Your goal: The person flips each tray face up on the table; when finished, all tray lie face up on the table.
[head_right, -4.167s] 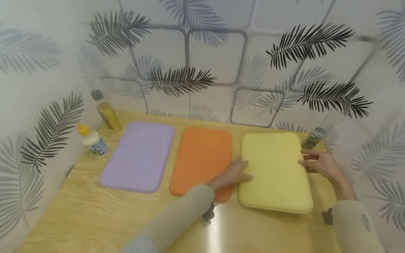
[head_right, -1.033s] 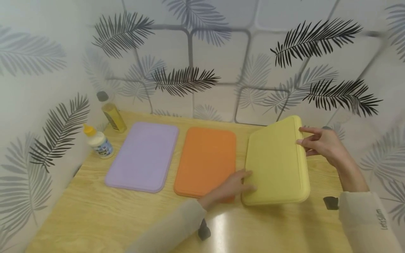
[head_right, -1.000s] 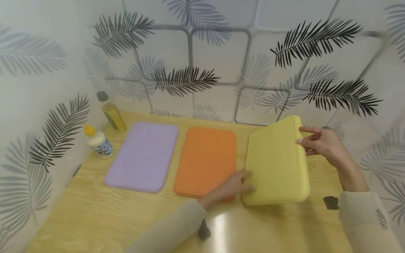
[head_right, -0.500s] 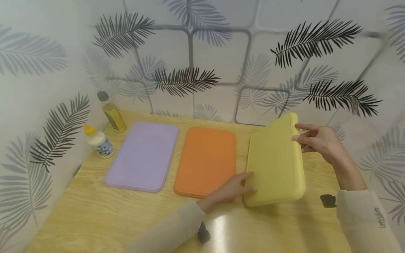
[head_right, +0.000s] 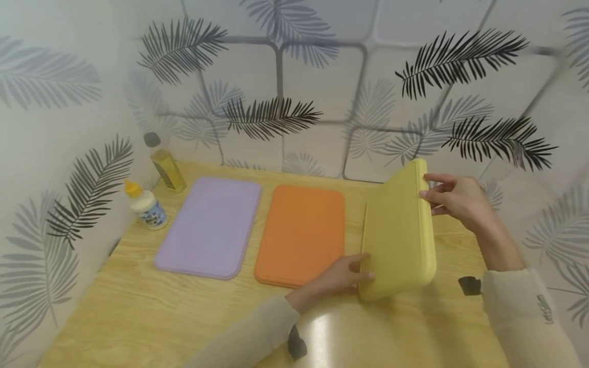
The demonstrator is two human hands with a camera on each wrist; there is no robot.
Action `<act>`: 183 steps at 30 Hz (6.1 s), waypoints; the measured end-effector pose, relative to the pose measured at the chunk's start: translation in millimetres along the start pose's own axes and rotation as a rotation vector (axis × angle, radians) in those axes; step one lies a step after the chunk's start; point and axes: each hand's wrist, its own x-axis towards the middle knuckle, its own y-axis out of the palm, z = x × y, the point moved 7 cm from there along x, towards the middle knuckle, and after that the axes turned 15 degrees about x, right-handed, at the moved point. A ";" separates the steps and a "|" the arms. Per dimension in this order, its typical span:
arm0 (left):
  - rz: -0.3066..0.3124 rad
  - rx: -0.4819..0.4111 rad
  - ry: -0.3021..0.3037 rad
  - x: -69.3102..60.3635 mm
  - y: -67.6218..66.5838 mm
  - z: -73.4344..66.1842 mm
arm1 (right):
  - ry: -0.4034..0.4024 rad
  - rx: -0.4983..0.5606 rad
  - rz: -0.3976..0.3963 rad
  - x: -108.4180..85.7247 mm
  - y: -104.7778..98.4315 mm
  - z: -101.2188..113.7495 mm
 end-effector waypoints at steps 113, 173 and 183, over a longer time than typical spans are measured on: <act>-0.143 -0.661 -0.051 -37.0 -36.9 -66.7 | -0.158 -0.085 0.108 28.9 129.4 43.7; -0.113 -0.766 -0.080 -38.6 -41.4 -27.1 | 0.127 0.140 0.242 -16.6 56.1 -164.9; -0.011 -0.675 0.002 -39.7 -44.0 -35.1 | 0.175 0.236 0.181 -31.0 45.1 -172.8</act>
